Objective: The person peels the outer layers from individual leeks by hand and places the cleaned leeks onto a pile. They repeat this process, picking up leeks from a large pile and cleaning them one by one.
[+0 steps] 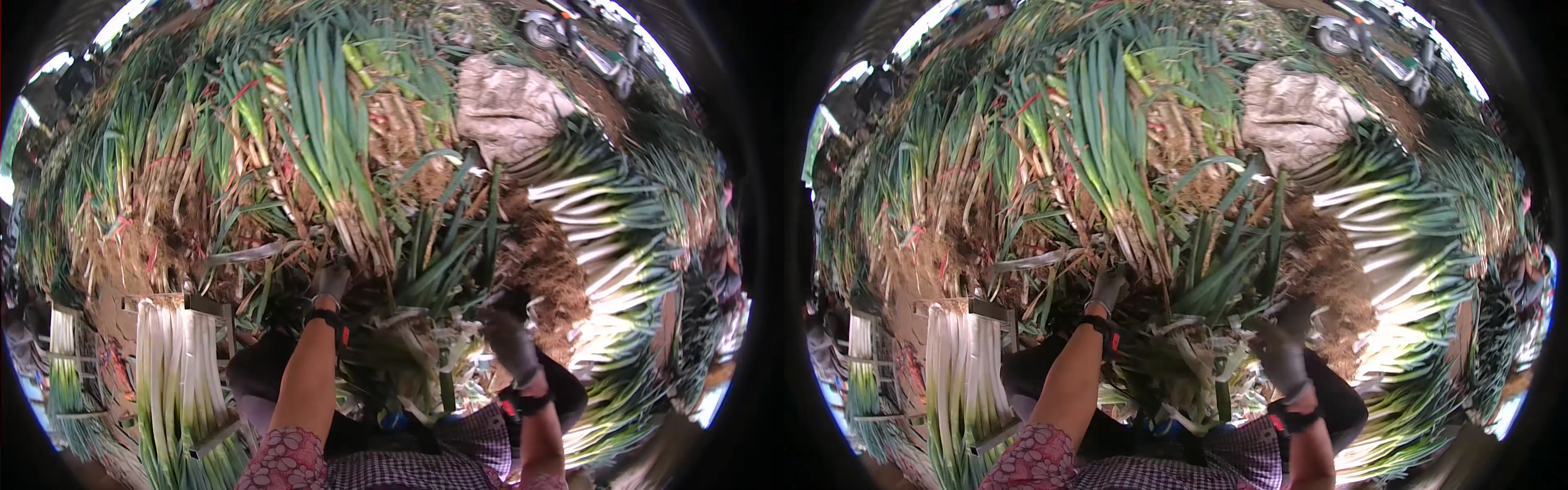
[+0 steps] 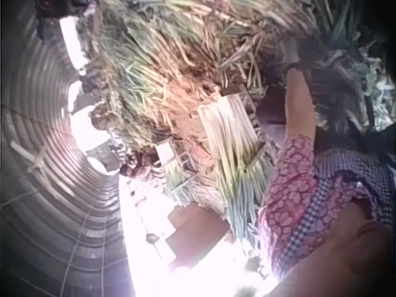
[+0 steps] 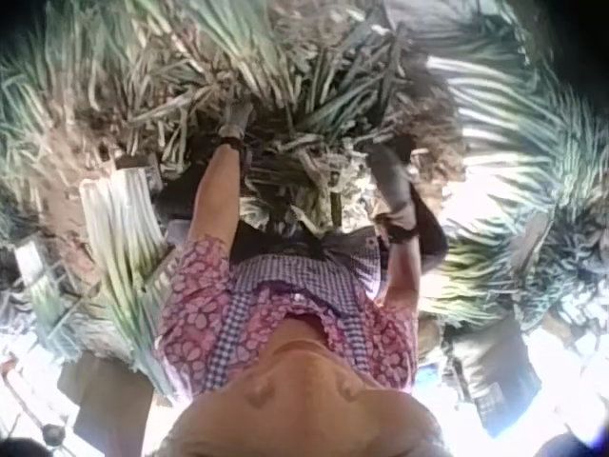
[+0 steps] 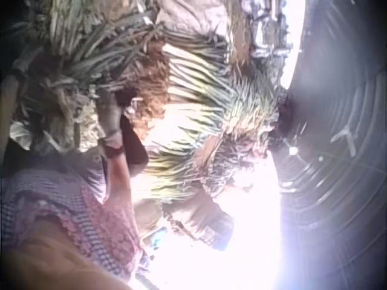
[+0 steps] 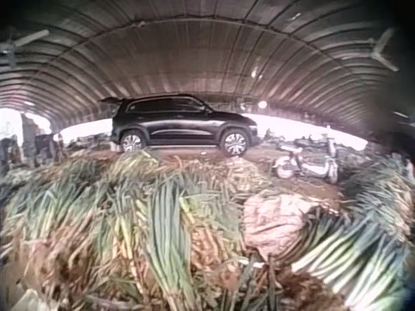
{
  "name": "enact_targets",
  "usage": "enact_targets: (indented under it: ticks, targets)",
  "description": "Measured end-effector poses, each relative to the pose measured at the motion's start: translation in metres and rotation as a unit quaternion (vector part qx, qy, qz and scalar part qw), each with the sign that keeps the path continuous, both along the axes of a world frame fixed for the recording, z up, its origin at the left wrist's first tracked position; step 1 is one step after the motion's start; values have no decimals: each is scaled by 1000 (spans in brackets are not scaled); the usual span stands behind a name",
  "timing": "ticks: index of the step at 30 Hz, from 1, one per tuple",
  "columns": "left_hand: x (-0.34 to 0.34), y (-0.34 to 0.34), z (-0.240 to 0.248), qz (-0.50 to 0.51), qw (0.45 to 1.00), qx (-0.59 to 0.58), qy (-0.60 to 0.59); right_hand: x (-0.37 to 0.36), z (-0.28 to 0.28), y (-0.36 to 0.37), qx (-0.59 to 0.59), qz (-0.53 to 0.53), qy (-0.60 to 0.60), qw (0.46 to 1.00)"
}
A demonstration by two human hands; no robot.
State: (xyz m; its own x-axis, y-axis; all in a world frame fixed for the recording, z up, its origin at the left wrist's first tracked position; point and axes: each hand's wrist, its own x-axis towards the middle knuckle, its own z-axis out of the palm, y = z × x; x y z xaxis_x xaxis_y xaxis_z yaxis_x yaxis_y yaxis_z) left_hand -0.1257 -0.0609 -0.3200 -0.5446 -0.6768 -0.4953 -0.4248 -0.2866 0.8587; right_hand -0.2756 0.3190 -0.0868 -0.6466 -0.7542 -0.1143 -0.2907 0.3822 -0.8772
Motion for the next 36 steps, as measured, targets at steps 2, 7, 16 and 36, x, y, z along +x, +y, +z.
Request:
enact_targets:
  ticks: [2,7,16,36]
  targets:
    - [-34,17,24,80,984,156,44,23,-25,-43,135,23,-95,986]
    - [-39,-33,-53,82,988,-114,-69,71,-118,-116,144,285,-23,947]
    - [-58,-21,15,149,983,-98,42,54,-111,-133,85,199,-98,971]
    - [44,187,57,-87,972,-147,-162,37,-38,-167,-53,-129,-130,982]
